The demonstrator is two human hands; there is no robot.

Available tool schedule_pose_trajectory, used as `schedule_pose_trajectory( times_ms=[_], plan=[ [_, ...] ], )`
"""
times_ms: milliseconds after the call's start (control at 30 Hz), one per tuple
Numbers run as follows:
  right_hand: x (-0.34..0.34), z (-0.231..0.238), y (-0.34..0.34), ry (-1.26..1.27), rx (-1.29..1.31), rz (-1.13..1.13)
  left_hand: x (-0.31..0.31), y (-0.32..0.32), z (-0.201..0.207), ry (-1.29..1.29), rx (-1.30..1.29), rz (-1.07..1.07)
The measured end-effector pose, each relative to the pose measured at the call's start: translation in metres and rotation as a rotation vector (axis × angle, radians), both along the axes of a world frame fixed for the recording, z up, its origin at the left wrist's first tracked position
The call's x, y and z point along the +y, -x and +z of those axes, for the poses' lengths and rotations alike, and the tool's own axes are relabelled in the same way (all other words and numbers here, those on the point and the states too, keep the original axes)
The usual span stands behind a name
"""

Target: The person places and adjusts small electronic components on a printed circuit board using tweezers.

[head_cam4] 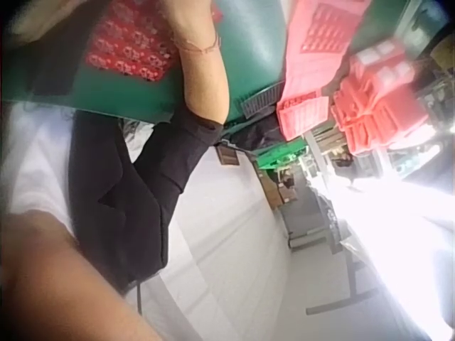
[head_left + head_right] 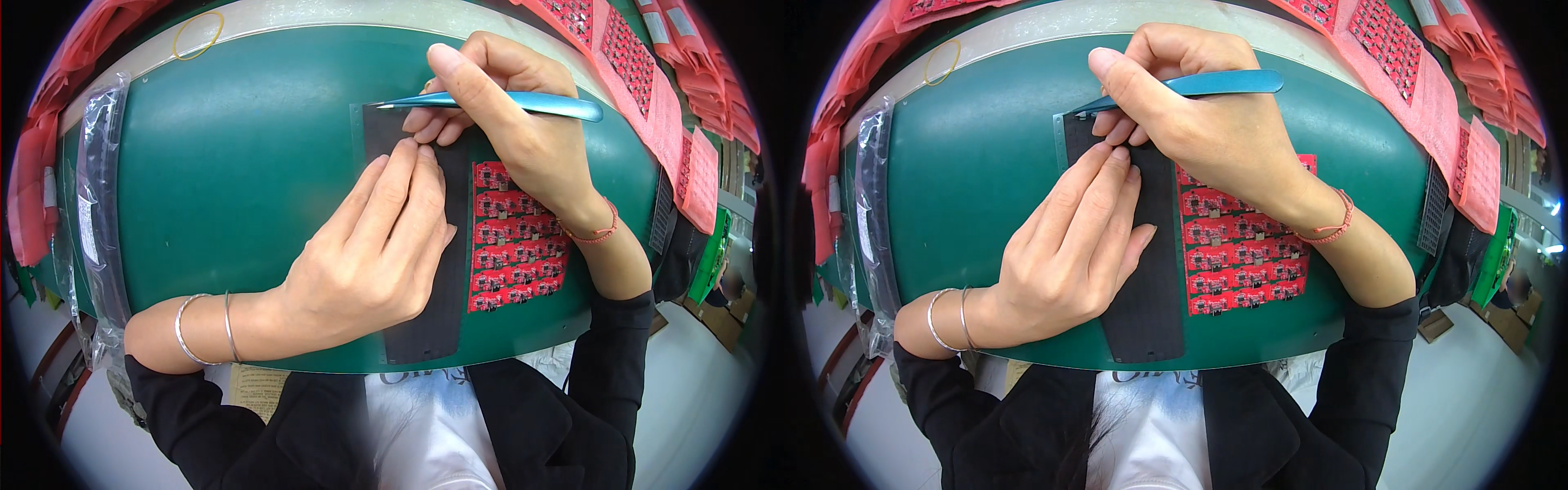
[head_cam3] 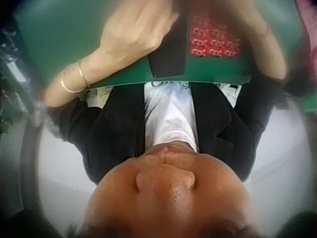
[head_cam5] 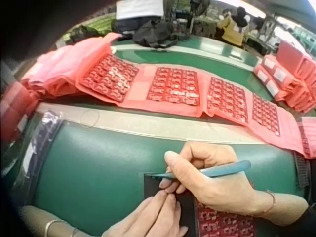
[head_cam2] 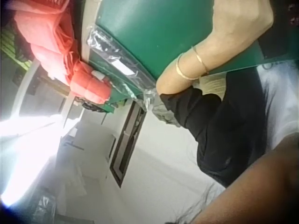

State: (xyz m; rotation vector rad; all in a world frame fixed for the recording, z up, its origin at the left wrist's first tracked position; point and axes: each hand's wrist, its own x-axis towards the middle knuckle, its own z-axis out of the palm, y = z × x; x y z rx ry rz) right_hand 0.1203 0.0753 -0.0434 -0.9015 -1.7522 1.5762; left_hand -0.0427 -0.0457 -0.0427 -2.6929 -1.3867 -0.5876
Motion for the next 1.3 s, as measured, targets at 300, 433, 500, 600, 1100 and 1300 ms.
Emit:
schedule_pose_trajectory(
  times_ms=[300, 433, 500, 600, 1100, 1300],
  plan=[
    [0.002, 0.0, 0.002, -0.063, -0.046, 0.04, -0.001, 0.001, -0.003, -0.024, -0.01, 0.007],
    [0.0, 0.001, 0.003, -0.033, -0.028, 0.03, -0.002, 0.0, 0.0, -0.03, 0.031, -0.005],
    [0.0, 0.004, 0.003, -0.025, -0.03, 0.021, -0.001, -0.002, 0.002, -0.026, 0.037, -0.014],
    [0.001, 0.022, 0.003, -0.012, -0.109, 0.005, 0.004, -0.005, -0.001, -0.045, -0.029, -0.032],
    [-0.015, 0.011, -0.15, 0.093, -0.06, -0.003, 0.016, -0.05, 0.01, 0.068, -0.205, -0.163],
    [-0.012, 0.008, -0.154, 0.063, -0.065, 0.011, 0.02, -0.058, 0.001, 0.091, -0.108, -0.13]
  ],
)
